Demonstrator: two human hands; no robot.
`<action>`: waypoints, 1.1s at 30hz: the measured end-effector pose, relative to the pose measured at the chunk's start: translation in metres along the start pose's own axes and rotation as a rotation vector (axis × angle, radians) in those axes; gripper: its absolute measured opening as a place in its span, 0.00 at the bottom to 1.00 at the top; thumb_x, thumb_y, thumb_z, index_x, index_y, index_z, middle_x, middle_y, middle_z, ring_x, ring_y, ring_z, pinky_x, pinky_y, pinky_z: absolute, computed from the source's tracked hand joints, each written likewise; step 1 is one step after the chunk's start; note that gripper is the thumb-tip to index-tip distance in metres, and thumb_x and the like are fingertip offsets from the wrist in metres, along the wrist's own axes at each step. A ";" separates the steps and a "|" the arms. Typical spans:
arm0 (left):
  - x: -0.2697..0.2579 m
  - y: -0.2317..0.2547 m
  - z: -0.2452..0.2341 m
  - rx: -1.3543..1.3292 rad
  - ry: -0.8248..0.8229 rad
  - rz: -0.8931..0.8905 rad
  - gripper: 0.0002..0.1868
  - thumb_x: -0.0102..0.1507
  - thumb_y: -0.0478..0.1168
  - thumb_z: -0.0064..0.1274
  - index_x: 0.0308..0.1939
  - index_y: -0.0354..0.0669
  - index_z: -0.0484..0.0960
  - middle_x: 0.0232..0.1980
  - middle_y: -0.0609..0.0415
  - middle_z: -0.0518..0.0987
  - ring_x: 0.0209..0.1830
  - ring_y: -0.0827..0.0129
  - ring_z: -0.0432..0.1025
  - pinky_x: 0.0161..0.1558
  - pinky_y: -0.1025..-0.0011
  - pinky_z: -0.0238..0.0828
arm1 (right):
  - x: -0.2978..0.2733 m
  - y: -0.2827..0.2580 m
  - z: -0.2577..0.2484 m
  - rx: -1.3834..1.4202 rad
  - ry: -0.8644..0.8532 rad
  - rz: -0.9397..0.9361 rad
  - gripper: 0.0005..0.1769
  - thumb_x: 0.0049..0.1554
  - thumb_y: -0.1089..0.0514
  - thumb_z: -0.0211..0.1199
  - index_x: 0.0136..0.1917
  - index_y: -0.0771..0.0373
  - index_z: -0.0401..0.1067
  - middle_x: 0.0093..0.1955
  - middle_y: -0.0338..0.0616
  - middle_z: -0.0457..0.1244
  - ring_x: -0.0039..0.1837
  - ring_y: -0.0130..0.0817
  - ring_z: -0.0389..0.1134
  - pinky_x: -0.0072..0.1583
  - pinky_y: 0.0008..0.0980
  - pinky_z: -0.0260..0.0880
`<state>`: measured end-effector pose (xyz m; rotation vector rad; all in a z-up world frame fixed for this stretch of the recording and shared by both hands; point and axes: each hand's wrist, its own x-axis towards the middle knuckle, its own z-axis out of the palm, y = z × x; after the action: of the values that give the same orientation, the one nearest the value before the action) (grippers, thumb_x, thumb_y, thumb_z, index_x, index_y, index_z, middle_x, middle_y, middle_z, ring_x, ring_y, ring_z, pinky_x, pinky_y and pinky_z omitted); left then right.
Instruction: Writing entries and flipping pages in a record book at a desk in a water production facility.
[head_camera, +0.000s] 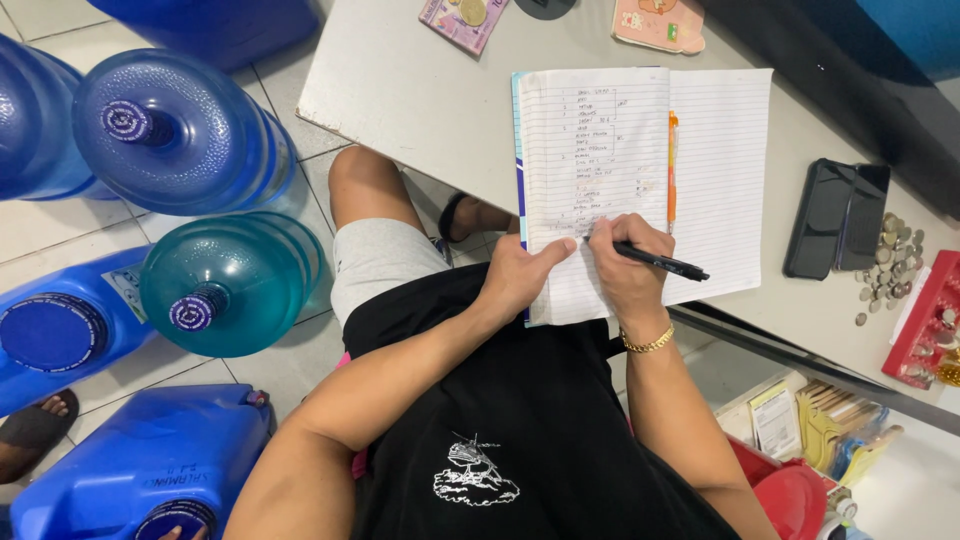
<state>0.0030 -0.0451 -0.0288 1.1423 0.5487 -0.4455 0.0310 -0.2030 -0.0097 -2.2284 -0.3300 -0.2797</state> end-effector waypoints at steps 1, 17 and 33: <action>0.001 -0.002 0.001 0.000 0.000 -0.001 0.23 0.53 0.50 0.66 0.35 0.30 0.86 0.29 0.43 0.82 0.34 0.66 0.76 0.35 0.63 0.75 | 0.000 0.001 -0.001 0.000 0.000 0.001 0.24 0.57 0.73 0.65 0.25 0.61 0.59 0.22 0.45 0.59 0.26 0.28 0.55 0.32 0.29 0.55; -0.004 0.006 0.000 0.014 -0.011 -0.009 0.24 0.53 0.51 0.66 0.37 0.28 0.85 0.30 0.43 0.82 0.34 0.65 0.76 0.35 0.63 0.75 | -0.001 0.003 0.000 -0.009 0.018 -0.003 0.23 0.59 0.73 0.65 0.27 0.62 0.60 0.23 0.47 0.60 0.26 0.29 0.56 0.32 0.29 0.54; 0.012 -0.019 -0.006 -0.041 -0.079 0.073 0.18 0.57 0.49 0.63 0.32 0.33 0.85 0.27 0.48 0.80 0.32 0.70 0.74 0.34 0.66 0.74 | -0.002 0.020 -0.003 0.112 0.035 0.086 0.21 0.59 0.72 0.64 0.28 0.61 0.61 0.25 0.43 0.59 0.31 0.25 0.55 0.35 0.30 0.54</action>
<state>-0.0004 -0.0471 -0.0519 1.0970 0.4445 -0.4131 0.0355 -0.2176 -0.0226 -2.1192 -0.2247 -0.2483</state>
